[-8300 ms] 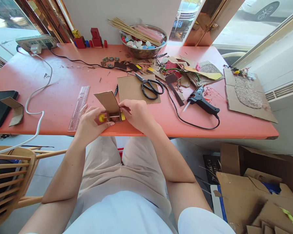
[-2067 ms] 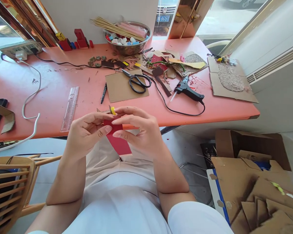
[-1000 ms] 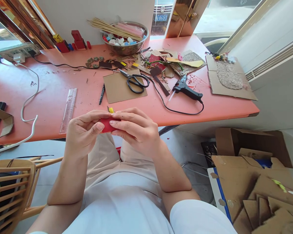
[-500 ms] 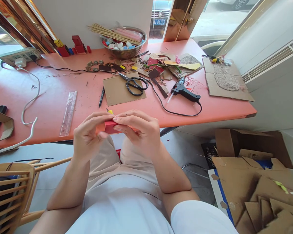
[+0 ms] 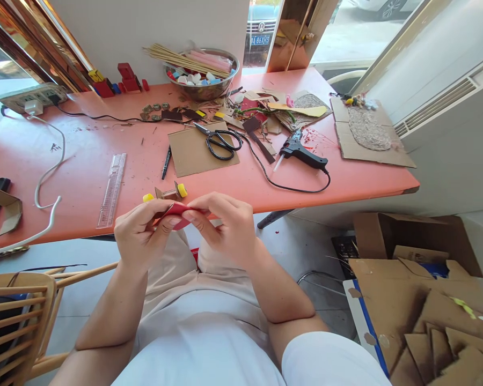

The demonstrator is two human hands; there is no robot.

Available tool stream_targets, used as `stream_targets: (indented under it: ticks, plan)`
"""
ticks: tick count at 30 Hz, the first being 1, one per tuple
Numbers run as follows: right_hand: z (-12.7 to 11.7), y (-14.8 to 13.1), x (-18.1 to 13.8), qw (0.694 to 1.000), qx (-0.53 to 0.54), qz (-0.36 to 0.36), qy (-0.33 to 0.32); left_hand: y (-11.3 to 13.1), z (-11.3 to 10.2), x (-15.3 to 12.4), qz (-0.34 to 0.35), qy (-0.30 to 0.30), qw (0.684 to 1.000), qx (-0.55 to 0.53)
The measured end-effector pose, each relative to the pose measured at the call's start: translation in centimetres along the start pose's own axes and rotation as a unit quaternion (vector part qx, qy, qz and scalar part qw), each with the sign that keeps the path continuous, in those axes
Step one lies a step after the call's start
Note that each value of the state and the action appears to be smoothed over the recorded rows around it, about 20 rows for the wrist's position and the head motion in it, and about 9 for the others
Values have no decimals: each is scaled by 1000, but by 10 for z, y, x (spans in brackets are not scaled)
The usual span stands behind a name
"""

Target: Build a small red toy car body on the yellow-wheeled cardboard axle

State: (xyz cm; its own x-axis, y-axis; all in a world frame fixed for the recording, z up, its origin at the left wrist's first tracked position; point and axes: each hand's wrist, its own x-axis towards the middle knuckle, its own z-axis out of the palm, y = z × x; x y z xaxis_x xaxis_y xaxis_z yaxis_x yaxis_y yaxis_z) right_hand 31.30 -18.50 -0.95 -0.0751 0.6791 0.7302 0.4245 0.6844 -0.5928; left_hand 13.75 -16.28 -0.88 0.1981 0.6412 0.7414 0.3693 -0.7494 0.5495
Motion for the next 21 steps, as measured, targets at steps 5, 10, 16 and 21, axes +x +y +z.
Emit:
stream_targets:
  ticks: [5, 10, 16, 21]
  plan:
    - [-1, 0, 7, 996, -41, -55, -60, 7, -4, 1, -71, -33, 996, -34]
    - [1, 0, 14, 994, 15, -53, -95, 10, -8, 4, -130, -81, 983, -101]
    - [15, 4, 9, 989, 109, -19, -102, 10, -15, 6, -138, -103, 976, -136]
    - [12, 2, 3, 988, 70, -39, -129, 6, -14, -14, -135, -53, 977, -154]
